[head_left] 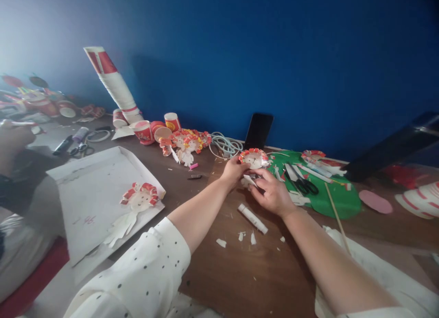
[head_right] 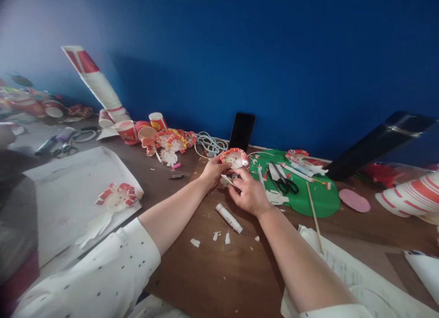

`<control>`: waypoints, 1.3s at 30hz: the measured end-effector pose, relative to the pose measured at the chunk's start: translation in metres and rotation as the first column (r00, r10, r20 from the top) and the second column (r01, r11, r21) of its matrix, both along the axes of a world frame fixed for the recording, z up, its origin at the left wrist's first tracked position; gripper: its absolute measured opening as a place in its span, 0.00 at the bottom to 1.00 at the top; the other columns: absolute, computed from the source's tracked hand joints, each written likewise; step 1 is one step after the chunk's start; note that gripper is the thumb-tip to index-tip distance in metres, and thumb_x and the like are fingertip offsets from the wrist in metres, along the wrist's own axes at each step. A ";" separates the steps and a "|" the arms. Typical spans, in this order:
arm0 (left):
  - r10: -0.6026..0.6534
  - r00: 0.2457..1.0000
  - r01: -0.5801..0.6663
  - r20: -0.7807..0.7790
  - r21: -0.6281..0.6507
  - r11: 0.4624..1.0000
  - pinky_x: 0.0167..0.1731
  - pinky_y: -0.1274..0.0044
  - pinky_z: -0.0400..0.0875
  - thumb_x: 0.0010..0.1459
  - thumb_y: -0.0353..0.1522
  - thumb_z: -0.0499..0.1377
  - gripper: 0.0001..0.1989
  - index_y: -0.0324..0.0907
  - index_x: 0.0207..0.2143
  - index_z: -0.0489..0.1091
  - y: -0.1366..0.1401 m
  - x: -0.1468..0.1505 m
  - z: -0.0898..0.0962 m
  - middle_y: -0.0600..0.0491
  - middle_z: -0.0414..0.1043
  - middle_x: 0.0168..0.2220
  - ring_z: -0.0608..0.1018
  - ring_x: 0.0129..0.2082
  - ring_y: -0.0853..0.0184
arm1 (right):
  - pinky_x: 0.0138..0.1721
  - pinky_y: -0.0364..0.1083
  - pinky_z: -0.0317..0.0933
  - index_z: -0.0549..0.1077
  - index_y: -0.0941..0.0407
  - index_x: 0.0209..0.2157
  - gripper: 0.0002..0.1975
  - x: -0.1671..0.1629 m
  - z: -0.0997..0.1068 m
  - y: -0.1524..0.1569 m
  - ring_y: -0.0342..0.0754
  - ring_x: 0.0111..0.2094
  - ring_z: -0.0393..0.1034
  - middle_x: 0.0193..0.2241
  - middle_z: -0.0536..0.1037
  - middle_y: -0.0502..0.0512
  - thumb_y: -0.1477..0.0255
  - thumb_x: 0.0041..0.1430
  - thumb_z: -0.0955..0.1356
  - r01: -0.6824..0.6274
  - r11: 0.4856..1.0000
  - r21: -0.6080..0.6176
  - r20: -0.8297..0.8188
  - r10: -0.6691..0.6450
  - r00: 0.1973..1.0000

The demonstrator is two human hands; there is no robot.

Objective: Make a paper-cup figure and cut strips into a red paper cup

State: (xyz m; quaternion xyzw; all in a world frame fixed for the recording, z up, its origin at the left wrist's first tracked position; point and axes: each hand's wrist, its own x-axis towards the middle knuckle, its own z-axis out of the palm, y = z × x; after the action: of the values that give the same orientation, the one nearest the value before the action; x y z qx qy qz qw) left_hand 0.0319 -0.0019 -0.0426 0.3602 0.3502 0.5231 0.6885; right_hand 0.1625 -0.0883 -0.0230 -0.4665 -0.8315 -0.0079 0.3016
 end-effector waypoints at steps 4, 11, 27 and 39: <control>0.035 0.998 -0.033 -0.057 0.039 0.999 0.39 0.73 0.71 0.41 0.24 0.65 0.15 0.37 0.36 0.72 0.004 0.001 -0.006 0.51 0.75 0.30 0.77 0.32 0.67 | 0.45 0.46 0.69 0.74 0.54 0.34 0.06 0.000 0.000 0.000 0.49 0.45 0.72 0.50 0.71 0.55 0.71 0.59 0.65 -0.013 1.000 -0.017 -0.004 0.013 1.000; 0.024 1.000 -0.024 -0.017 0.042 0.999 0.37 0.73 0.72 0.43 0.23 0.62 0.14 0.37 0.36 0.70 0.001 0.001 -0.001 0.52 0.74 0.30 0.76 0.29 0.68 | 0.46 0.46 0.68 0.74 0.54 0.35 0.06 0.000 -0.001 0.002 0.49 0.46 0.71 0.48 0.72 0.56 0.71 0.60 0.65 -0.035 0.999 -0.020 -0.007 0.035 0.999; 0.065 0.991 -0.056 -0.118 0.079 0.995 0.36 0.77 0.70 0.42 0.23 0.62 0.17 0.39 0.38 0.71 0.007 0.001 -0.009 0.53 0.74 0.30 0.76 0.31 0.69 | 0.45 0.48 0.69 0.74 0.54 0.36 0.07 -0.001 0.000 0.002 0.50 0.46 0.71 0.48 0.73 0.56 0.69 0.61 0.64 -0.053 0.997 -0.049 -0.003 0.053 0.999; 0.086 0.986 -0.073 -0.143 0.096 0.993 0.29 0.79 0.67 0.42 0.26 0.61 0.17 0.40 0.39 0.71 0.006 -0.003 -0.006 0.55 0.71 0.27 0.72 0.25 0.72 | 0.44 0.47 0.69 0.75 0.54 0.35 0.07 -0.001 -0.002 0.000 0.49 0.43 0.73 0.47 0.74 0.56 0.69 0.61 0.64 -0.060 0.997 -0.051 -0.006 0.059 0.998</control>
State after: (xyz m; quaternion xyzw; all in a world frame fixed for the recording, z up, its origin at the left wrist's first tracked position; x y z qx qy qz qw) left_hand 0.0285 0.0042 -0.0482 0.4143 0.3897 0.5376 0.6225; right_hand 0.1611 -0.0879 -0.0252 -0.4490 -0.8442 0.0234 0.2917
